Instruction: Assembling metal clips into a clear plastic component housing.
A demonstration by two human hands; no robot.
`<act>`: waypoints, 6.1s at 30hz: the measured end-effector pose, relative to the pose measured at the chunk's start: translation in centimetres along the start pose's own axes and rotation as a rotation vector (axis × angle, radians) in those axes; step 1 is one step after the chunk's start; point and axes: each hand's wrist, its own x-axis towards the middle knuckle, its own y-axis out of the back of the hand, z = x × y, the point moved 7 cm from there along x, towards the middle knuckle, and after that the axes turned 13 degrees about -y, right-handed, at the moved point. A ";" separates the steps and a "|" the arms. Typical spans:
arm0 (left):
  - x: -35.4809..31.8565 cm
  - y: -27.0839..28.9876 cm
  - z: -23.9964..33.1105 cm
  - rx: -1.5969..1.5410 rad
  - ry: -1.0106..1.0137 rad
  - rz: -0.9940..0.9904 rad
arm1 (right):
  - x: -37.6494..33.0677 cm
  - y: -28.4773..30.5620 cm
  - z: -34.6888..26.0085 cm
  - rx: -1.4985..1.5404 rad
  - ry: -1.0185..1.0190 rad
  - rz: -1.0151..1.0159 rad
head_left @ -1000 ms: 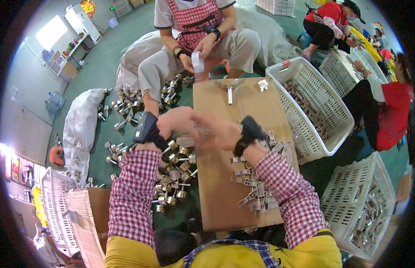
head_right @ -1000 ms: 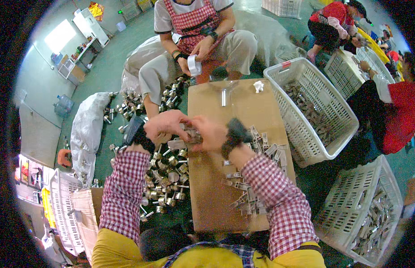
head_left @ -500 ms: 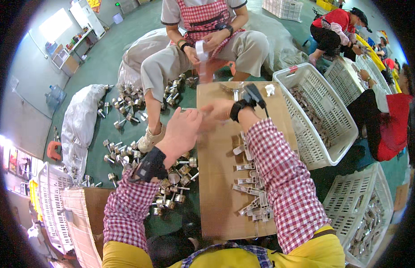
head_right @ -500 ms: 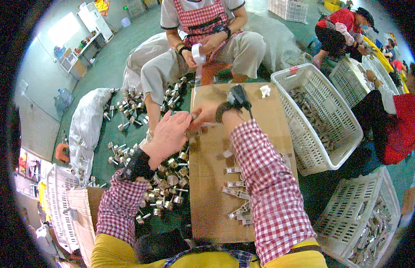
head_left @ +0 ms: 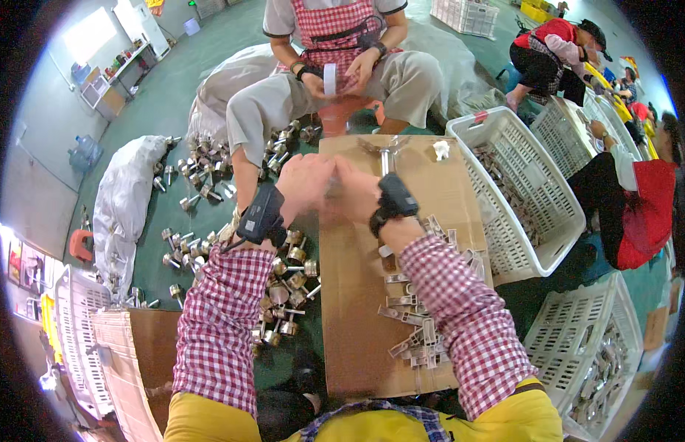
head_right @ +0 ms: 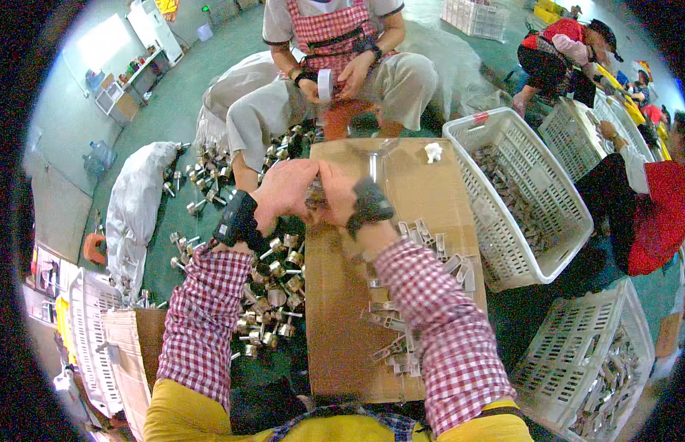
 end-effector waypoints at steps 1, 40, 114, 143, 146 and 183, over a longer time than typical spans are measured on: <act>-0.2 0.0 0.1 0.092 -0.025 0.079 | 0.2 0.2 -0.5 -0.065 0.000 0.047; -12.2 2.0 11.5 -0.087 -0.095 0.095 | -12.4 -1.0 -5.6 0.045 -0.041 -0.344; -25.3 5.6 25.0 -0.810 -0.102 -0.070 | -21.7 4.6 -10.4 0.704 -0.290 -0.768; -24.2 3.2 33.1 -2.447 0.024 1.160 | -38.6 23.2 -14.2 1.344 -0.244 -0.588; -27.1 3.9 30.1 -2.008 0.325 1.297 | -39.1 22.2 -11.6 1.261 -0.334 -0.496; -20.9 8.2 30.4 -1.687 0.291 1.010 | -42.8 11.4 -16.7 1.253 -0.287 -0.607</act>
